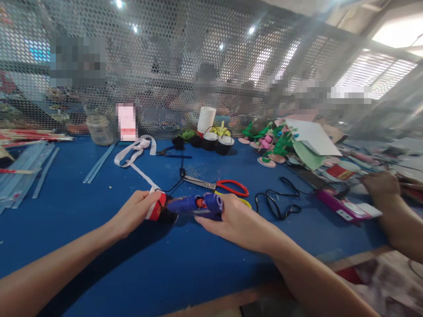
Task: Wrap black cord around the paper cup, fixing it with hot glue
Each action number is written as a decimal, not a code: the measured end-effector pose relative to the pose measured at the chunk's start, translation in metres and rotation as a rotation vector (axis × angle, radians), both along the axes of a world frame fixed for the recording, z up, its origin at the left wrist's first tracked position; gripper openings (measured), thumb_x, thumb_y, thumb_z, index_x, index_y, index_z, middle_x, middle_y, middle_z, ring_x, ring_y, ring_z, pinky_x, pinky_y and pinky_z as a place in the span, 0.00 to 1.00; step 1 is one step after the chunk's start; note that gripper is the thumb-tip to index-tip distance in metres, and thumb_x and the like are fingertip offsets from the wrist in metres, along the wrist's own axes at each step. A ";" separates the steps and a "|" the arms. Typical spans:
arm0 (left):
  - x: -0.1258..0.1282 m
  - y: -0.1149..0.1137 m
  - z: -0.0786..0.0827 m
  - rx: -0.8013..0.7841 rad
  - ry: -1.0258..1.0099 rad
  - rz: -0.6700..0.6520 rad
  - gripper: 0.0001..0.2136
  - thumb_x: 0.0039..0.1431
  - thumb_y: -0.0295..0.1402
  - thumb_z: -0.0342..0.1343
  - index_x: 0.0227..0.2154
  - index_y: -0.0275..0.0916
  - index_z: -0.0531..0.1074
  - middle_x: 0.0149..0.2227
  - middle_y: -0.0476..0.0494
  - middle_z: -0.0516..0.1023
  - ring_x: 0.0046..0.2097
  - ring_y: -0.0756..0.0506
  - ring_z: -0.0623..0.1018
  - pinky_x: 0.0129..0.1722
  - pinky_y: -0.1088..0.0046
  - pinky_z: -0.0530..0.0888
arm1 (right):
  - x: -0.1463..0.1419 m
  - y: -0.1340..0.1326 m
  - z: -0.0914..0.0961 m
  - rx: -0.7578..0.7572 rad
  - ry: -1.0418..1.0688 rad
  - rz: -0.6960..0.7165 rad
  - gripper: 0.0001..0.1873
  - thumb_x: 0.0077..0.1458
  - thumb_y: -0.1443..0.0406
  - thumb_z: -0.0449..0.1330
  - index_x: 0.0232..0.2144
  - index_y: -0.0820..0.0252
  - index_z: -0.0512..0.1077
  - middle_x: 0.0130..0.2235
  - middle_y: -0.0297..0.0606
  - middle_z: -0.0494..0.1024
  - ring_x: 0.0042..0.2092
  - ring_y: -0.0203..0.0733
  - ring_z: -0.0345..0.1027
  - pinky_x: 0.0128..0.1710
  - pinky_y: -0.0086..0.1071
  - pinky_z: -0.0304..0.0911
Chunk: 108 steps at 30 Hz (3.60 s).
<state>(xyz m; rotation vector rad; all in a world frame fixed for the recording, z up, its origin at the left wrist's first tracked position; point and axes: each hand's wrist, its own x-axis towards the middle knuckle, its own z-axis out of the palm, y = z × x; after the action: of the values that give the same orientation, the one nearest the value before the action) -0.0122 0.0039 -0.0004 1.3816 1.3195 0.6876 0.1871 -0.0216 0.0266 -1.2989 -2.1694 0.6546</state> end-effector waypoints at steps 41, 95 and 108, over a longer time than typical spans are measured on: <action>-0.002 0.001 -0.007 0.099 0.068 -0.020 0.17 0.49 0.42 0.42 0.14 0.35 0.60 0.15 0.55 0.52 0.19 0.54 0.53 0.19 0.77 0.50 | 0.004 0.004 -0.001 -0.098 -0.032 -0.070 0.10 0.43 0.62 0.53 0.17 0.60 0.58 0.14 0.26 0.57 0.16 0.27 0.47 0.12 0.22 0.46; -0.001 -0.002 -0.010 0.162 0.095 -0.024 0.17 0.48 0.43 0.42 0.11 0.37 0.55 0.14 0.55 0.52 0.18 0.54 0.53 0.18 0.78 0.51 | 0.005 0.009 0.003 -0.212 0.026 -0.078 0.11 0.45 0.63 0.52 0.16 0.61 0.61 0.11 0.27 0.61 0.13 0.28 0.55 0.12 0.22 0.50; 0.000 -0.003 -0.007 0.159 0.053 -0.026 0.17 0.48 0.41 0.43 0.12 0.36 0.58 0.14 0.55 0.56 0.18 0.54 0.55 0.18 0.78 0.53 | 0.007 0.007 0.002 -0.219 0.050 -0.059 0.10 0.45 0.63 0.52 0.17 0.61 0.61 0.11 0.26 0.62 0.13 0.28 0.55 0.13 0.22 0.50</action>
<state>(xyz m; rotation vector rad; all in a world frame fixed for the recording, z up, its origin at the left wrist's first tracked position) -0.0121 0.0012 -0.0077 1.5517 1.3088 0.7556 0.1937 -0.0143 0.0283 -1.4355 -2.0556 0.9119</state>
